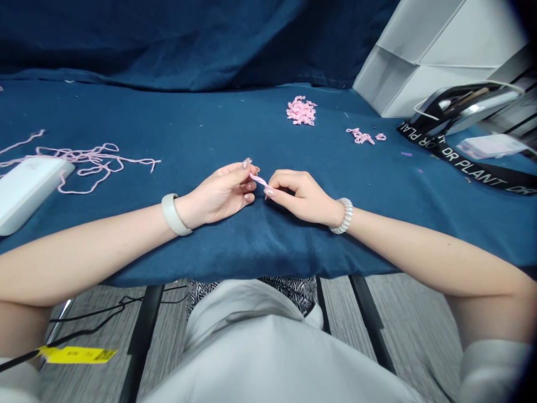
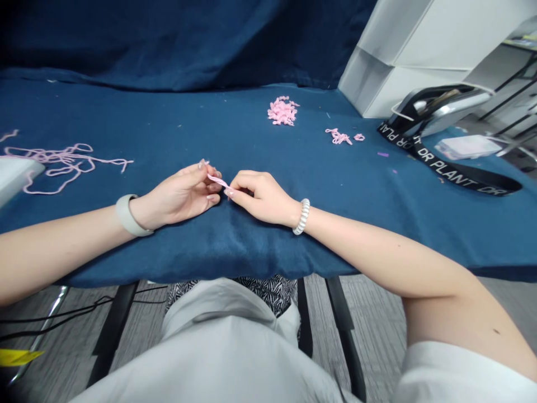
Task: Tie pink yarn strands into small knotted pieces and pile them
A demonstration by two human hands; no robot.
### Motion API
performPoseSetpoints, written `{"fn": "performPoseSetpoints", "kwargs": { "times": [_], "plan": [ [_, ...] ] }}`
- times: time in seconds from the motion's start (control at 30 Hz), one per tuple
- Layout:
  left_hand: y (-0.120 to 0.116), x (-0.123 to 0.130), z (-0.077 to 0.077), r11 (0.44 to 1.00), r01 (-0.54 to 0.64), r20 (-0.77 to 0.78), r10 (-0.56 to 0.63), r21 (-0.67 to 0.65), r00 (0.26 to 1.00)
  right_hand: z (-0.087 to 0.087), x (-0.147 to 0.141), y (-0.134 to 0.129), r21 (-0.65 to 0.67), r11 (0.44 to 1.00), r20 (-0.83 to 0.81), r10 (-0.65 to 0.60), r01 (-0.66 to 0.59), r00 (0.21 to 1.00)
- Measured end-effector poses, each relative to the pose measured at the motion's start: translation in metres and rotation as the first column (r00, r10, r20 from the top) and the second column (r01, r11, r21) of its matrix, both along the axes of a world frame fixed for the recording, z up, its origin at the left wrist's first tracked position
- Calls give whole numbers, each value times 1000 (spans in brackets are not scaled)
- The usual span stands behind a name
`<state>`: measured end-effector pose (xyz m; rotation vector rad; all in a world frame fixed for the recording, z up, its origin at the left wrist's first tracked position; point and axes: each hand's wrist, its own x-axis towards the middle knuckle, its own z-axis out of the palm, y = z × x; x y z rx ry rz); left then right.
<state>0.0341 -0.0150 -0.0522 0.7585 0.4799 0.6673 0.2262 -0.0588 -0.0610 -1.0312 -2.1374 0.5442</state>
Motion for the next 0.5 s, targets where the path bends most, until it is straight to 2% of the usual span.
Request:
{"fn": "performPoseSetpoints", "kwargs": {
  "times": [0.23, 0.37, 0.43, 0.5],
  "plan": [
    [-3, 1, 1, 999, -34, -13, 34, 9, 999, 1, 8, 1, -43, 998, -8, 34, -34, 999],
    [-2, 1, -6, 987, 28, -78, -16, 160, 997, 4, 12, 1, -77, 996, -102, -50, 42, 993],
    [-1, 1, -10, 939, 88, -128, -48, 333, 991, 6, 12, 0, -96, 992, -167, -93, 77, 982],
    [-1, 0, -12, 830, 161, -212, -52, 534, 976, 7, 10, -2, -99, 990, -209, -115, 96, 971]
  ]
}}
